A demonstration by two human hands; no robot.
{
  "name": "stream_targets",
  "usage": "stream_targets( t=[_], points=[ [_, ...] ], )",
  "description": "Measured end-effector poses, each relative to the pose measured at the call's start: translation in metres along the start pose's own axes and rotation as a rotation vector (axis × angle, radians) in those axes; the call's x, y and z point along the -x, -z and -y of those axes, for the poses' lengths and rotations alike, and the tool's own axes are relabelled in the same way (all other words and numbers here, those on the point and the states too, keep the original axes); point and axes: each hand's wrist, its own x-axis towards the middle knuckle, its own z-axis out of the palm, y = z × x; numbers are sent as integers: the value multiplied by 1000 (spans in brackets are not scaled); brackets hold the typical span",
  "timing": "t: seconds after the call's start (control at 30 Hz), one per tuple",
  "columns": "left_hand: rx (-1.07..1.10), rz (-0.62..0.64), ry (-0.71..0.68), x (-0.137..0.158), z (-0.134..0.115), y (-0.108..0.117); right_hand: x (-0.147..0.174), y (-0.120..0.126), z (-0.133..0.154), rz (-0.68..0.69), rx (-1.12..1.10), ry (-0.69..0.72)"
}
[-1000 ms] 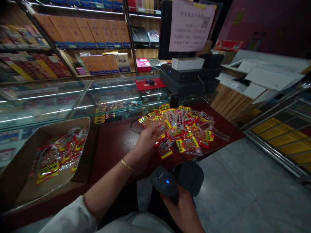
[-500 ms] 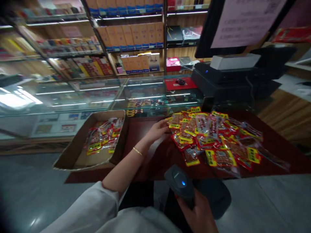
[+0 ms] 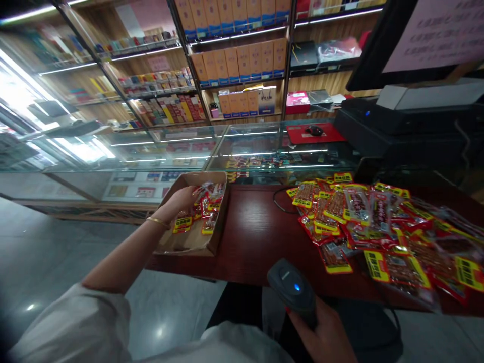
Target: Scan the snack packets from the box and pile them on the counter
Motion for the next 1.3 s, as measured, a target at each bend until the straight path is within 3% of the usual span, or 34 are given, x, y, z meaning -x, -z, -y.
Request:
stream_targets(
  t=[0.2,0.3,0.4,0.5,0.57,0.63,0.7,0.77,0.9,1.03,1.13,1.3],
  points=[
    [-44,48,69,-29,-6,-10,2,-8,7,59,21,33],
    [-51,44,70,-22,-2,-4,5,-6,1,44,24,33],
    [-5,-41,59,2,2,15,7,-3,-8,-4,36,11],
    [392,-84,42,49,-10,31,6,-1,-12,-28,35,1],
    [836,31,13,88,-33,30,4,0,-10,-21,16,-9],
    [1196,215,-19,125,-64,16,3,1,-3,-40,4,-22],
    [1390,415,-8,154,-94,-7,1,2,5,-73,2,-16],
    [1531,521,7,170,-119,-33,0,4,11,-99,13,10],
    [1635,555,-12,176,-142,-78,0,6,13,-82,55,54],
    [1608,494,-65,168,-143,-107,3,4,8,-101,79,12],
    [1590,444,-46,163,-137,-120,6,2,6,-103,75,12],
    [1620,517,-10,159,-130,-125,7,3,4,-102,75,9]
  ],
)
